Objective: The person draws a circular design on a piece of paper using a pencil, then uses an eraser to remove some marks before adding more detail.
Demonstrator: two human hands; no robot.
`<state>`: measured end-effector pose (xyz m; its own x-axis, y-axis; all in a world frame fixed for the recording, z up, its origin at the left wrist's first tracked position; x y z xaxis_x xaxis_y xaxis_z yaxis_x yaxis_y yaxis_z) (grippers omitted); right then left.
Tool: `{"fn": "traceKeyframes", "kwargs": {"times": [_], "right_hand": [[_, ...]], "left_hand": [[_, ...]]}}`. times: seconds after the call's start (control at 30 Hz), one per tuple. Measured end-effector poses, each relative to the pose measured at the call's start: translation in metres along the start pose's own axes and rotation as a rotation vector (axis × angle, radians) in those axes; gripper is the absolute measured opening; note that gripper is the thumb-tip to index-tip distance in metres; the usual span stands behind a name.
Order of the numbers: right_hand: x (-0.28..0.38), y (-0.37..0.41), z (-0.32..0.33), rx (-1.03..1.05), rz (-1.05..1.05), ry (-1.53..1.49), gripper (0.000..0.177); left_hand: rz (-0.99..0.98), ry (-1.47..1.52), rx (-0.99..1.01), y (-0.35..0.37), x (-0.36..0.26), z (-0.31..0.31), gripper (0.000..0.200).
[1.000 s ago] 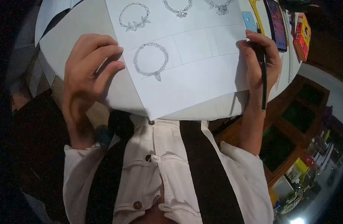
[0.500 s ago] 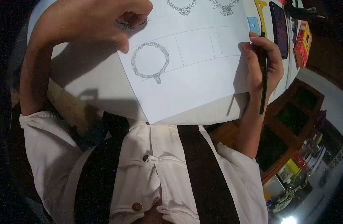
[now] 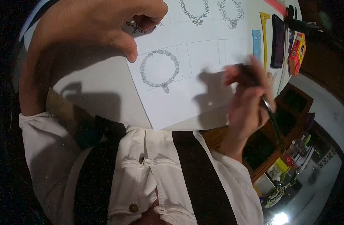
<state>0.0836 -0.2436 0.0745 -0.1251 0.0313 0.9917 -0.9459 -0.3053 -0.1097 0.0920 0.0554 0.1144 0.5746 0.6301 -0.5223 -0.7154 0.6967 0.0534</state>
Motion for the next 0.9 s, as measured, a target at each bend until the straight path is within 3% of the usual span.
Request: {"fn": "traceKeyframes", "kwargs": {"times": [0.17, 0.23, 0.33, 0.47, 0.53, 0.67, 0.73, 0.8, 0.9], "right_hand": [[0.007, 0.029, -0.044, 0.181, -0.297, 0.069, 0.019], [0.004, 0.034, -0.057, 0.134, -0.286, 0.054, 0.018], [-0.001, 0.037, -0.064, 0.102, -0.265, 0.041, 0.018], [-0.008, 0.036, -0.064, 0.160, -0.213, 0.076, 0.018], [-0.007, 0.035, -0.064, 0.195, -0.191, 0.111, 0.018], [-0.005, 0.036, -0.072, 0.143, -0.203, 0.125, 0.015], [-0.004, 0.034, -0.073, 0.102, -0.227, 0.080, 0.013], [-0.002, 0.029, -0.070, 0.213, -0.149, 0.270, 0.011], [-0.001, 0.023, -0.072, 0.215, -0.119, 0.311, 0.011]], "left_hand": [[0.038, -0.022, 0.030, -0.007, -0.003, 0.006, 0.032], [0.070, 0.080, 0.180, -0.014, 0.002, 0.011, 0.031], [0.018, 0.179, 0.188, -0.011, 0.008, 0.015, 0.032], [-0.167, 0.056, 0.055, -0.012, 0.009, 0.012, 0.032], [0.245, 0.074, 0.369, -0.028, -0.007, 0.028, 0.030], [0.303, 0.086, 0.397, -0.026, -0.001, 0.023, 0.026], [0.006, 0.188, 0.146, -0.016, -0.005, 0.020, 0.024], [0.079, 0.199, 0.224, -0.019, 0.003, 0.021, 0.024], [0.220, 0.291, 0.389, -0.031, 0.005, 0.033, 0.024]]}}
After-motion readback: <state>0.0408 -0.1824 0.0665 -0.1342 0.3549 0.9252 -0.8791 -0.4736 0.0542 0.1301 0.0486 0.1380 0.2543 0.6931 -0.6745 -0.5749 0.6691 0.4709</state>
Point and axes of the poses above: each hand's wrist, its own y-axis away from the middle knuckle, its own z-axis out of the back of the hand, x = y × z, the point moved 2 cm from there along -y, towards the middle knuckle, and after that the axes turned 8 degrees about -z, right-handed, at the moved point
